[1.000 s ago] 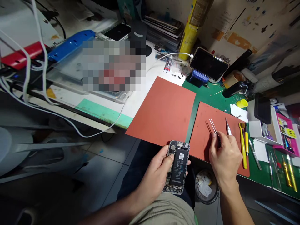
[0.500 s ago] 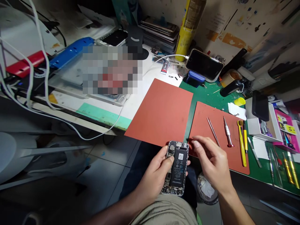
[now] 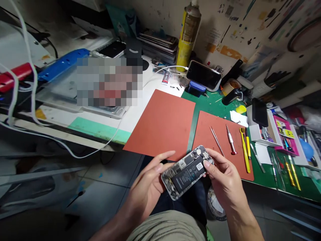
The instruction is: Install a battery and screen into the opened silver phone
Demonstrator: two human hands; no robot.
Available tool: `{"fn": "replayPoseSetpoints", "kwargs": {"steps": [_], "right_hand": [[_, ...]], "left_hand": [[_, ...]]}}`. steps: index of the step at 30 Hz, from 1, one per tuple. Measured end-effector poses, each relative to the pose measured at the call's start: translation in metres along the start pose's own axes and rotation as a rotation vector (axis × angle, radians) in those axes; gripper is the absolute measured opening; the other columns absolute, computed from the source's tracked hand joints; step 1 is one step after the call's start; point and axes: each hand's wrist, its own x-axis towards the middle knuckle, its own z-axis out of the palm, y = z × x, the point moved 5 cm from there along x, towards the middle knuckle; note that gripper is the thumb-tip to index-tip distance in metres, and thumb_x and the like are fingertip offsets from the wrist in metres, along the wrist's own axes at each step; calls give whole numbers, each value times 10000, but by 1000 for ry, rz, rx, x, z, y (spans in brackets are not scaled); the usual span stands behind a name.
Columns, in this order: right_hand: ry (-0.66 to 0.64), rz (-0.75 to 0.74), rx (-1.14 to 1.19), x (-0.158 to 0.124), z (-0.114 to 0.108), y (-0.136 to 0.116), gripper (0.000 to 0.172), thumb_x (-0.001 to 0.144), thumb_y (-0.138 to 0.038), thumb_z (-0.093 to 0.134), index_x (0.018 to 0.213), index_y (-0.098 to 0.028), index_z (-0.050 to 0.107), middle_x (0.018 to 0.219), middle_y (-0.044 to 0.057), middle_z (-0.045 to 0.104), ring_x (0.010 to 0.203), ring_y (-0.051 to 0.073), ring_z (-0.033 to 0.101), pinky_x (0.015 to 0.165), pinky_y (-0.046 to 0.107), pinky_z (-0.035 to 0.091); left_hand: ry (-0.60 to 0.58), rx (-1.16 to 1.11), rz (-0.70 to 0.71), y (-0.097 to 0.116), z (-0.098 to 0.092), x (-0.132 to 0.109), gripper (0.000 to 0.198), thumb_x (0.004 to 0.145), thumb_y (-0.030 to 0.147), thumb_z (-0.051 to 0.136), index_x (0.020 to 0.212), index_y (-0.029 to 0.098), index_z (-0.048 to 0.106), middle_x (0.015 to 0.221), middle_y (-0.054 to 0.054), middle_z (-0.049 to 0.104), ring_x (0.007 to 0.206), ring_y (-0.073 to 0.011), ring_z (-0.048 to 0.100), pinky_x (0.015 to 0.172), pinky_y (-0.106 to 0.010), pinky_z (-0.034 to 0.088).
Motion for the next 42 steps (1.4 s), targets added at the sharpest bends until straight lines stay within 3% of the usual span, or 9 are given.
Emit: {"fn": "replayPoseSetpoints", "kwargs": {"steps": [4, 6, 10, 15, 20, 30, 36, 39, 42], "right_hand": [[35, 6, 136, -22, 15, 21, 494, 831, -352, 923, 1280, -254, 742, 1091, 63, 767, 781, 184, 698, 680, 298, 630], [5, 41, 153, -32, 26, 34, 562, 860, -343, 906, 1372, -287, 681, 1076, 48, 770, 767, 182, 711, 739, 323, 645], [-80, 92, 100, -41, 39, 46, 422, 910, -361, 866, 1293, -252, 727, 982, 29, 760, 771, 161, 687, 794, 297, 616], [-174, 118, 10, -42, 37, 47, 335, 956, -393, 815, 1248, -235, 769, 1014, 41, 750, 795, 160, 649, 771, 280, 592], [-184, 91, 14, -38, 24, 53, 225, 1042, -354, 715, 1209, -226, 793, 1008, 47, 741, 751, 148, 621, 713, 275, 554], [-168, 159, 6, -29, 25, 65, 271, 999, -452, 731, 928, -197, 787, 812, 30, 746, 607, 167, 651, 630, 311, 572], [-128, 149, -113, -28, 23, 64, 334, 968, -521, 722, 822, -221, 739, 626, 32, 666, 850, 272, 739, 639, 314, 577], [-110, 150, -111, -29, 23, 63, 314, 960, -507, 730, 814, -230, 733, 631, 40, 661, 1000, 303, 736, 648, 307, 577], [-99, 150, -86, -29, 24, 63, 300, 962, -483, 730, 810, -225, 729, 683, 47, 672, 1003, 296, 727, 641, 300, 564]], "left_hand": [[3, -54, 186, -2, 3, 6, 451, 922, 400, 791, 1305, 172, 721, 1306, -140, 754, 1216, -316, 697, 1005, -381, 577], [12, -23, 203, -10, 8, 9, 468, 903, 338, 831, 1332, 200, 703, 1342, -124, 741, 1245, -308, 688, 1017, -373, 576], [32, -17, 160, -18, 20, 18, 594, 958, 385, 781, 1501, 257, 578, 1385, -126, 721, 1214, -320, 714, 952, -396, 616], [-44, -90, 119, -13, 27, 29, 710, 1058, 662, 499, 1688, 421, 278, 1392, -109, 715, 935, -276, 783, 660, -364, 656], [-131, -90, 43, -15, 29, 30, 684, 1088, 650, 407, 1708, 474, 177, 1367, -102, 715, 737, -217, 737, 412, -255, 551], [-85, -75, 38, -15, 30, 31, 707, 1079, 641, 448, 1712, 440, 207, 1354, -107, 713, 795, -230, 743, 373, -215, 508], [-82, -69, 40, -17, 29, 32, 700, 1089, 627, 426, 1717, 447, 175, 1342, -103, 720, 784, -229, 745, 355, -208, 491], [-91, -70, 32, -17, 29, 32, 699, 1088, 638, 418, 1717, 441, 186, 1314, -106, 729, 739, -218, 734, 352, -210, 487], [-83, -55, 19, -17, 29, 32, 708, 1080, 659, 418, 1715, 432, 201, 1287, -108, 739, 672, -194, 714, 350, -205, 475]]}}
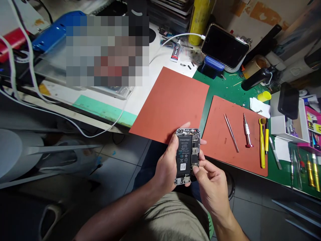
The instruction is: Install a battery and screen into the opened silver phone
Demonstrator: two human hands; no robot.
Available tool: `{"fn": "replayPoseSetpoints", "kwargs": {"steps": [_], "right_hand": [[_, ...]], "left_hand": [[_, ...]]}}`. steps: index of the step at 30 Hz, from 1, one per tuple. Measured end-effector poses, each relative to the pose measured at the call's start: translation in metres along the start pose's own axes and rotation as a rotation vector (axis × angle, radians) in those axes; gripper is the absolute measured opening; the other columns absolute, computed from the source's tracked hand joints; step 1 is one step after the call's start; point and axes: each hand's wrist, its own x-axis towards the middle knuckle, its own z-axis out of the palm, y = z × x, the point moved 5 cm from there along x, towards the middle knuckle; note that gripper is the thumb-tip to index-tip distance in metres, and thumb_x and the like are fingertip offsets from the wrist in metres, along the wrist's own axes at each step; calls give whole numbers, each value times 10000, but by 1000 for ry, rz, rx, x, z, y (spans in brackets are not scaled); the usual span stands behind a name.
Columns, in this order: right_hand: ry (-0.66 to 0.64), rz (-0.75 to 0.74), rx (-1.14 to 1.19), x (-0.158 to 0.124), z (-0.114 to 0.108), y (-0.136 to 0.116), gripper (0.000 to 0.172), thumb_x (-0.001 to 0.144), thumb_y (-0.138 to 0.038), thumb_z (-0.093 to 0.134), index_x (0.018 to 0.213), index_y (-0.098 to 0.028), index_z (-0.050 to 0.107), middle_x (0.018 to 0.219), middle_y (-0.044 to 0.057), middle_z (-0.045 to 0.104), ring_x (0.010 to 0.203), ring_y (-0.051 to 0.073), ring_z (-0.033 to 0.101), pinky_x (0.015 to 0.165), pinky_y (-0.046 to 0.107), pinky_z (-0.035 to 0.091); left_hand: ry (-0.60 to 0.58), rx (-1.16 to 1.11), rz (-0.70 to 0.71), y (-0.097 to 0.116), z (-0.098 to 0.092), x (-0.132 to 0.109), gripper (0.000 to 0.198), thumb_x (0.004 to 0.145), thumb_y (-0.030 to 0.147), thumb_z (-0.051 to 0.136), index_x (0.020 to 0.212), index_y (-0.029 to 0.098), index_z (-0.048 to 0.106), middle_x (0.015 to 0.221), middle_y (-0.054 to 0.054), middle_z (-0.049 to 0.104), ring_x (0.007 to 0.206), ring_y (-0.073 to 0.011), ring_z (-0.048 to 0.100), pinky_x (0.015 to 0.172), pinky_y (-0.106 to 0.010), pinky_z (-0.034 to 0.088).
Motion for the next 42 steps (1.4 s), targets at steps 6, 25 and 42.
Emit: {"fn": "replayPoseSetpoints", "kwargs": {"steps": [6, 25, 42], "right_hand": [[-16, -15, 71, 1, 1, 2, 281, 986, -402, 721, 785, -207, 714, 638, 5, 611, 689, 192, 620, 654, 300, 520], [-13, -66, 38, 2, 0, 4, 293, 996, -417, 739, 838, -173, 770, 733, 27, 675, 658, 148, 578, 647, 253, 494], [44, -1307, -1241, -34, -4, -68, 253, 976, 17, 676, 1223, -9, 723, 971, 190, 771, 778, 247, 671, 655, 385, 486]], "left_hand": [[7, -1, 31, 1, 0, 1, 644, 1093, 635, 405, 1679, 381, 324, 1259, -117, 752, 773, -227, 748, 403, -209, 502], [8, -97, 93, 1, 0, 3, 652, 1102, 565, 467, 1685, 314, 315, 1160, -119, 787, 834, -239, 771, 734, -370, 638], [97, -114, -3, 15, 12, -6, 601, 1098, 516, 470, 1662, 322, 397, 1140, -116, 767, 841, -252, 768, 728, -364, 637]]}}
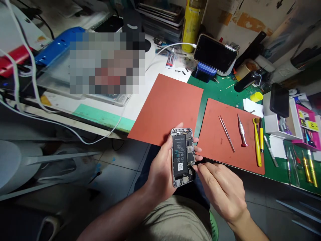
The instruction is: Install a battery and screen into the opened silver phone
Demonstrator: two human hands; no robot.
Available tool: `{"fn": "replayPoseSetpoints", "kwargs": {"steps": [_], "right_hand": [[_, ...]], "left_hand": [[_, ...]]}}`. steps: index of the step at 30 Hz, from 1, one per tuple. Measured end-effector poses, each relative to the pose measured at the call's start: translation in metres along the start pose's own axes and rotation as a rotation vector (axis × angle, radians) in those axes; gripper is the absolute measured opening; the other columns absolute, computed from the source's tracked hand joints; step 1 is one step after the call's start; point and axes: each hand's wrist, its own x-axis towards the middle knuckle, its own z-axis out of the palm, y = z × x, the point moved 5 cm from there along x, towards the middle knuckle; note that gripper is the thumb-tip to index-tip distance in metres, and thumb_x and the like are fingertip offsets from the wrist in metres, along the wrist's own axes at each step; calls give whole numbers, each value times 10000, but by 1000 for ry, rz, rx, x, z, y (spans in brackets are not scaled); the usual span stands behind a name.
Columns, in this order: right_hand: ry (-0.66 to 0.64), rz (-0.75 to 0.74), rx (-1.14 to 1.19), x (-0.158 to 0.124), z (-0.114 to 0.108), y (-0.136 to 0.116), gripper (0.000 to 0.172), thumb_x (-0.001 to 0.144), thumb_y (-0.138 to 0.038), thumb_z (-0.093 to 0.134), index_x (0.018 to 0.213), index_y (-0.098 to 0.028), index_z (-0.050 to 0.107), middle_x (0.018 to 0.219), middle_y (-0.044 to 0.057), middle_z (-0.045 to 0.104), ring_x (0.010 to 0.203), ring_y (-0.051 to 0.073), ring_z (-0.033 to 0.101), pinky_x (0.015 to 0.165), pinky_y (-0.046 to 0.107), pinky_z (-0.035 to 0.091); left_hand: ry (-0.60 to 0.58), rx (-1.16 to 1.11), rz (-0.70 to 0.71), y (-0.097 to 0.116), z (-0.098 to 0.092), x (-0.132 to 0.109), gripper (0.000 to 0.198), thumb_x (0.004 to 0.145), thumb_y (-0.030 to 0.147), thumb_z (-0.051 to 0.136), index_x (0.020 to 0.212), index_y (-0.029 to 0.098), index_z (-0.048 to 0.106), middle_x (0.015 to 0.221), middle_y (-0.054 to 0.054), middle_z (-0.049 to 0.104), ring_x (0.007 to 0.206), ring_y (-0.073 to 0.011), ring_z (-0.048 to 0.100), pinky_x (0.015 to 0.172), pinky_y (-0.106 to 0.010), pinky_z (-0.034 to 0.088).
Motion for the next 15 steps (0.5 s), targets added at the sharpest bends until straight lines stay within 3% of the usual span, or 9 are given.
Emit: {"fn": "replayPoseSetpoints", "kwargs": {"steps": [5, 15], "right_hand": [[-91, -129, -78, 11, -3, -1, 223, 998, 5, 605, 1177, 72, 721, 976, 245, 777, 807, 292, 687, 660, 415, 494], [-213, -318, -207, 24, -4, -4, 331, 1002, -29, 458, 1153, 88, 729, 986, 266, 783, 821, 317, 695, 643, 424, 519]], "left_hand": [[-14, -9, 25, -1, 1, -1, 569, 1114, 503, 452, 1651, 318, 420, 1152, -111, 762, 854, -224, 752, 790, -351, 627], [-42, 37, 50, -6, 0, 0, 545, 1119, 491, 471, 1625, 289, 462, 1210, -112, 757, 965, -216, 740, 858, -340, 603]]}}
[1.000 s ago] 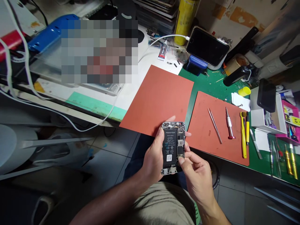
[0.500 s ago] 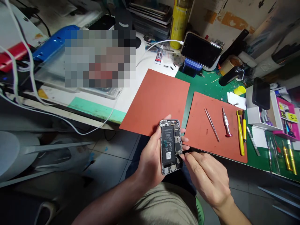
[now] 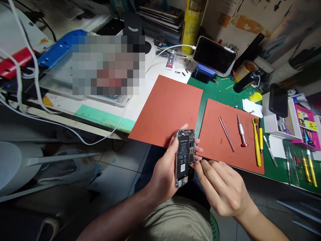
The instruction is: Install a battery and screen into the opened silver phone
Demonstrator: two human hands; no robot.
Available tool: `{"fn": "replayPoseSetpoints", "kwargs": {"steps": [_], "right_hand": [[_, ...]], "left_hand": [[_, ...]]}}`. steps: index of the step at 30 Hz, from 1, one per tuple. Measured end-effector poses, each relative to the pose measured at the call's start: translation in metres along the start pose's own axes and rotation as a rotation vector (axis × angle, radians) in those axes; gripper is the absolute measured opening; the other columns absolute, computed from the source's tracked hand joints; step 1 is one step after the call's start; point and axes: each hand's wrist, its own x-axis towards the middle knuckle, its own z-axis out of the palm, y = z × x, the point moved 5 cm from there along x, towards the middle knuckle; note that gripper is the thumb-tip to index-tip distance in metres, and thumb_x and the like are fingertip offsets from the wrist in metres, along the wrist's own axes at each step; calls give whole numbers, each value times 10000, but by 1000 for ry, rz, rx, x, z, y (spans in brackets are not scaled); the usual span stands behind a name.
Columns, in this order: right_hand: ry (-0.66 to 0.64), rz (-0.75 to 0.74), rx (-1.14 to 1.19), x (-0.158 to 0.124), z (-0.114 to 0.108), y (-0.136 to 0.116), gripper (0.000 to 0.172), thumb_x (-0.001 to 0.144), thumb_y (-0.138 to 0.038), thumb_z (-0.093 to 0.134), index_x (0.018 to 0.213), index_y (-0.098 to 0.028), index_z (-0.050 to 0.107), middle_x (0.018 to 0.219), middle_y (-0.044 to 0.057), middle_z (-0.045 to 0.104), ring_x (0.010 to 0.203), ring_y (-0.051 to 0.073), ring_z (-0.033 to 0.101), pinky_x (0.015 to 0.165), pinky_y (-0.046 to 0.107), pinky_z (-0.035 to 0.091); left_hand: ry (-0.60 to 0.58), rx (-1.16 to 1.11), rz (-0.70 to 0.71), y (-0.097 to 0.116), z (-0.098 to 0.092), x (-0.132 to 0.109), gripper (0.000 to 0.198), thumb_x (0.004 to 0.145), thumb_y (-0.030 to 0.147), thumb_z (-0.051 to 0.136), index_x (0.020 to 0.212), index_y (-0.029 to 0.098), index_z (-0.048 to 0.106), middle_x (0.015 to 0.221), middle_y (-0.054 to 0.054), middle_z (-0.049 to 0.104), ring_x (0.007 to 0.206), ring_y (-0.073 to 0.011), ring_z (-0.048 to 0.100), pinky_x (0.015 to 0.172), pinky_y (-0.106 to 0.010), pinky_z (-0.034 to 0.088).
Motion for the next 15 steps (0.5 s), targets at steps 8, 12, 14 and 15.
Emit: {"fn": "replayPoseSetpoints", "kwargs": {"steps": [8, 12, 14, 15], "right_hand": [[-66, -167, -49, 7, -6, 2, 390, 974, -40, 409, 1097, 7, 776, 1011, 240, 800, 839, 298, 722, 671, 423, 571], [-88, -232, -74, 4, -2, -3, 370, 945, -71, 460, 1122, 41, 764, 1047, 272, 804, 863, 329, 766, 663, 426, 590], [-86, -259, -93, 3, -1, -6, 369, 929, -86, 483, 1133, 50, 760, 1046, 273, 810, 891, 353, 789, 672, 427, 609], [-82, -270, -103, 3, -1, -8, 369, 922, -88, 488, 1132, 47, 760, 1043, 269, 814, 908, 362, 797, 679, 425, 618]], "left_hand": [[-33, 1, 12, -2, -1, 2, 539, 1107, 499, 508, 1594, 269, 506, 1213, -110, 755, 1028, -233, 734, 950, -382, 586], [-3, -19, 6, -2, -2, 3, 550, 1121, 496, 464, 1631, 290, 452, 1213, -109, 756, 1039, -234, 736, 953, -382, 588], [11, -29, 8, -2, -2, 2, 556, 1124, 492, 450, 1643, 294, 433, 1214, -110, 756, 1045, -236, 736, 953, -386, 593], [15, -32, 11, -2, -2, 2, 557, 1125, 488, 448, 1647, 294, 426, 1215, -111, 755, 1050, -237, 736, 954, -388, 595]]}}
